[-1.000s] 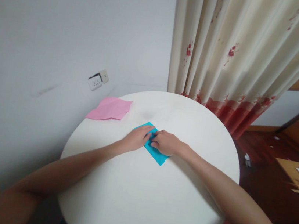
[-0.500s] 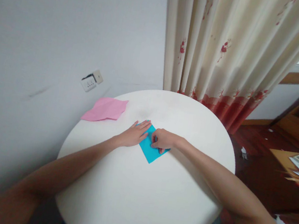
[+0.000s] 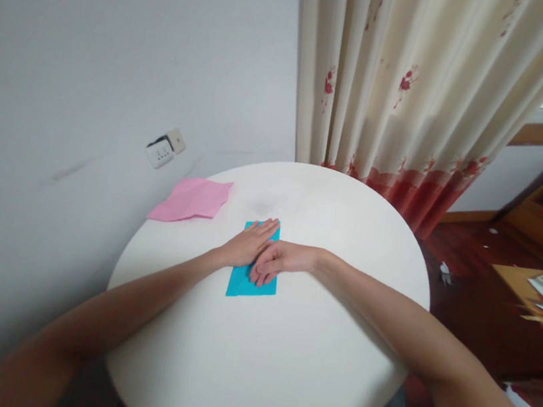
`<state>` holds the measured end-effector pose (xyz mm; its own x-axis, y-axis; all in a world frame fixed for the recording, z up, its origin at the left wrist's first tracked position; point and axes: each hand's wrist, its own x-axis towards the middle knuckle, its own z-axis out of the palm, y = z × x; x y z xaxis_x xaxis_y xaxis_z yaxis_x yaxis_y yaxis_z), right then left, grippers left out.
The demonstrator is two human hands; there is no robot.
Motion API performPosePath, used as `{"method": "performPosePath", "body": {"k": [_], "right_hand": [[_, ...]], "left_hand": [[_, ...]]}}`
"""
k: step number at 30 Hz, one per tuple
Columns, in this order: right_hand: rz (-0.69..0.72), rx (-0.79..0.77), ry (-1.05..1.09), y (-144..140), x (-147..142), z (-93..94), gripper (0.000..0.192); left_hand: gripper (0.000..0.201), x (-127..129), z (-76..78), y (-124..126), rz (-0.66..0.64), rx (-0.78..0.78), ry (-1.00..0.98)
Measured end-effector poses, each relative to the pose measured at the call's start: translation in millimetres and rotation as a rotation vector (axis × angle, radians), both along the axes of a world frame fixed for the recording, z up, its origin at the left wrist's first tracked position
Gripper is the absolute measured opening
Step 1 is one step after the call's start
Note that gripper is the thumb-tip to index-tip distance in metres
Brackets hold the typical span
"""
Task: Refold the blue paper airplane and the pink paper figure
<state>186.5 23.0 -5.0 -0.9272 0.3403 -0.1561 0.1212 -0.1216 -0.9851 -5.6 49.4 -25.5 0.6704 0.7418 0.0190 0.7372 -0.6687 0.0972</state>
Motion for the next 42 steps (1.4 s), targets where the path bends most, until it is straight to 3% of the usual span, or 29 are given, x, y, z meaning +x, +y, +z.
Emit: {"method": "performPosePath", "body": {"k": [5,7,9,12,15,17,22,34,42], "right_hand": [[-0.181,0.029,-0.042,17.9,18.8,-0.7,0.049],[-0.275,0.129,-0.065,25.6,24.6,-2.5,0.05],[-0.389,0.324,-0.106,32.7,28.0,-5.3,0.048],[-0.503,0.744,-0.146,38.0,27.5,-10.3,0.039],[-0.465,1.121,-0.249,32.6,20.1,-15.7,0.045],[-0.426,1.234,-0.405,25.0,13.3,-19.0,0.058],[-0.391,1.247,-0.644,12.3,2.7,-21.4,0.066],[-0.425,1.248,-0.752,15.3,3.6,-19.6,0.062],[-0.475,1.228,-0.779,26.8,13.0,-24.3,0.063]], "left_hand": [[0.057,3.8,-2.0,-9.1,0.232,0.052,0.019],[0.059,3.3,-2.8,-9.4,0.231,0.041,0.021],[0.059,1.1,-3.2,-7.2,0.184,0.03,0.013],[0.059,-2.2,-3.4,-3.0,0.103,0.024,0.0],[0.06,-3.2,-4.2,-0.6,0.075,0.023,-0.009],[0.064,-2.7,-5.3,0.7,0.091,0.035,-0.027],[0.065,-0.6,-5.2,2.0,0.085,0.041,-0.006],[0.059,-0.5,1.1,-3.0,0.173,0.028,-0.029],[0.061,3.6,1.9,-4.4,0.115,-0.002,-0.026]]}}
